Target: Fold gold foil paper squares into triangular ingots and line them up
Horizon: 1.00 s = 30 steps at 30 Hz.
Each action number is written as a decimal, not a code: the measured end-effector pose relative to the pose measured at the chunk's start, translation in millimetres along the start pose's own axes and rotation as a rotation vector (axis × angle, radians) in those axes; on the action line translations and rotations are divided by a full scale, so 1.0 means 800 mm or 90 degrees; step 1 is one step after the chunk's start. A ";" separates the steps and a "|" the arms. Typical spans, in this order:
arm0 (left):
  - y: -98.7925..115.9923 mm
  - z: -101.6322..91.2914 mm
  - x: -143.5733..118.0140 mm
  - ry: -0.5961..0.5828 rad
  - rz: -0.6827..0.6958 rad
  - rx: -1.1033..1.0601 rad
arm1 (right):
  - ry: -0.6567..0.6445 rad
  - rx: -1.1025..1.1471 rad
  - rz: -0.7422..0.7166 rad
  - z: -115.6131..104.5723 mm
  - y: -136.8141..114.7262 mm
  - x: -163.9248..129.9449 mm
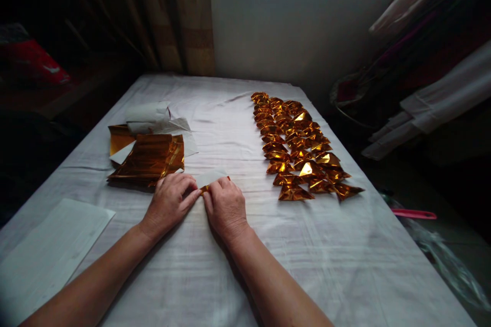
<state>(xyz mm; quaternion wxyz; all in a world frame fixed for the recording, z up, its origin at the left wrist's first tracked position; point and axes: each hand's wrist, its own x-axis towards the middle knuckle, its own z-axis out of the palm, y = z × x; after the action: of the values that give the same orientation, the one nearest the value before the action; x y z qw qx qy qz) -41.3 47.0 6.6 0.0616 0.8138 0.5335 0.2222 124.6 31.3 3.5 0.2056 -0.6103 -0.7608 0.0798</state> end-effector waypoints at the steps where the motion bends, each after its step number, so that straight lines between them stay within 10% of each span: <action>1: 0.001 0.000 0.001 -0.002 -0.003 0.006 | 0.001 0.000 0.003 0.000 0.000 0.000; 30: -0.009 0.011 0.000 -0.020 -0.056 -0.090 | -0.040 0.189 0.001 -0.002 0.026 0.003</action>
<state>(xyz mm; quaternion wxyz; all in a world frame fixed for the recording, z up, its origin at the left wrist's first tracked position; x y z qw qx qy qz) -43.2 51.4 -3.8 0.1371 0.7867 0.5505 0.2434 143.2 38.4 -2.2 0.2693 -0.5713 -0.7461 0.2107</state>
